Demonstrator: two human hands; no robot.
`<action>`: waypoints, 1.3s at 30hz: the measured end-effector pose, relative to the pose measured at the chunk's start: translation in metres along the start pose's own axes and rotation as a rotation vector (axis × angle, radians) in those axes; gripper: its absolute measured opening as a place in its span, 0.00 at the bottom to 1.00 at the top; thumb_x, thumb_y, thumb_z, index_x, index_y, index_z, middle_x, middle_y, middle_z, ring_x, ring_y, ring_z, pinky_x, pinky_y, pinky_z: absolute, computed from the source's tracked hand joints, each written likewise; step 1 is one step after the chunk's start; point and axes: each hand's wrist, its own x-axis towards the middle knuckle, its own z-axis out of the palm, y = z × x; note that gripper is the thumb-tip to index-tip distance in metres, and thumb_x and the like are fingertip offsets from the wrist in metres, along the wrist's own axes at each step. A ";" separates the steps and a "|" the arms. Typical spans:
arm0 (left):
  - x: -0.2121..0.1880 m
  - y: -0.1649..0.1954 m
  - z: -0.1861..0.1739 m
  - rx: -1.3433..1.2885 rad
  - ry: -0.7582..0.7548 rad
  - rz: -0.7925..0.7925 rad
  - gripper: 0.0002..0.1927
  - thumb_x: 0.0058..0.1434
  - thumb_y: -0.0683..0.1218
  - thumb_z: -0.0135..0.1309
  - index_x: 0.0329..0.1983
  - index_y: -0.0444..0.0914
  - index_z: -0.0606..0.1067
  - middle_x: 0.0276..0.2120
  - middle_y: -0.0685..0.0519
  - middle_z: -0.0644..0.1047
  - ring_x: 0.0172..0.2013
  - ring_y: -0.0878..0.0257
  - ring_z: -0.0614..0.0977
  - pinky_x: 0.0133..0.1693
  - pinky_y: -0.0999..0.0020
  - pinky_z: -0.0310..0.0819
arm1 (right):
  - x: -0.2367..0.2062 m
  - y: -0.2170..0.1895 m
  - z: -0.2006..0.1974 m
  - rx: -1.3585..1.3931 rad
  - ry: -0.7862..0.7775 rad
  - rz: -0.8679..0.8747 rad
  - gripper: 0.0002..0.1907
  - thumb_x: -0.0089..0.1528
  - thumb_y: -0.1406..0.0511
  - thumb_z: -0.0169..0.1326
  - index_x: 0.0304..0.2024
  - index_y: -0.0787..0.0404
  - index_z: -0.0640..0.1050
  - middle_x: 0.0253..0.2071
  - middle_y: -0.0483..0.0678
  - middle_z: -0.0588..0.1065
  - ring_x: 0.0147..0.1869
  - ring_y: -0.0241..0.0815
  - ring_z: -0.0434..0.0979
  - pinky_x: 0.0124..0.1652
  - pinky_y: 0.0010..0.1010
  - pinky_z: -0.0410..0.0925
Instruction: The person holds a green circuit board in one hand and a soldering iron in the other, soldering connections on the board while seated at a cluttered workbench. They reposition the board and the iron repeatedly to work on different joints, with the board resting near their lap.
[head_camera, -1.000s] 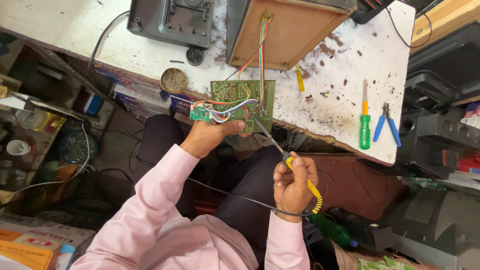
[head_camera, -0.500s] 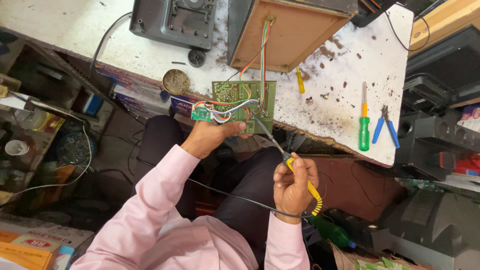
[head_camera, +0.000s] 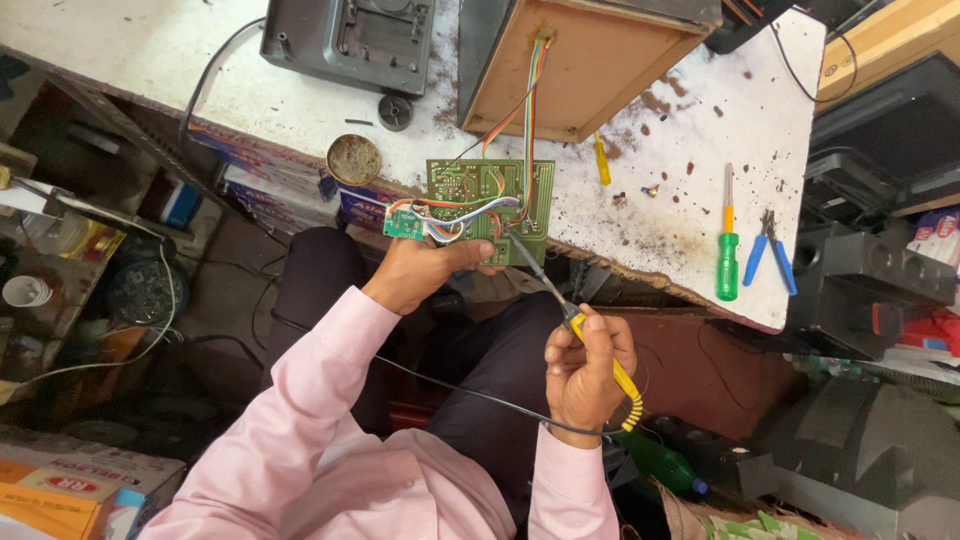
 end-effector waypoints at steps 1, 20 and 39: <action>0.000 0.000 0.000 -0.013 0.004 0.001 0.14 0.60 0.37 0.60 0.50 0.32 0.77 0.40 0.50 0.82 0.38 0.60 0.85 0.41 0.64 0.84 | -0.001 0.000 0.001 -0.014 -0.001 -0.015 0.07 0.69 0.66 0.53 0.41 0.66 0.75 0.26 0.53 0.75 0.22 0.40 0.72 0.20 0.23 0.62; -0.001 0.000 -0.001 -0.003 -0.012 0.020 0.14 0.61 0.36 0.60 0.51 0.31 0.78 0.40 0.49 0.82 0.37 0.60 0.85 0.40 0.64 0.83 | -0.008 -0.003 0.001 -0.079 0.030 -0.051 0.09 0.68 0.65 0.53 0.40 0.66 0.75 0.24 0.53 0.74 0.20 0.39 0.71 0.18 0.23 0.60; -0.003 0.003 0.000 0.005 0.001 -0.005 0.14 0.61 0.36 0.61 0.50 0.30 0.77 0.41 0.49 0.82 0.37 0.59 0.86 0.41 0.64 0.84 | -0.011 -0.006 0.006 -0.083 0.063 -0.069 0.08 0.68 0.65 0.54 0.39 0.65 0.75 0.24 0.52 0.74 0.20 0.39 0.71 0.18 0.22 0.60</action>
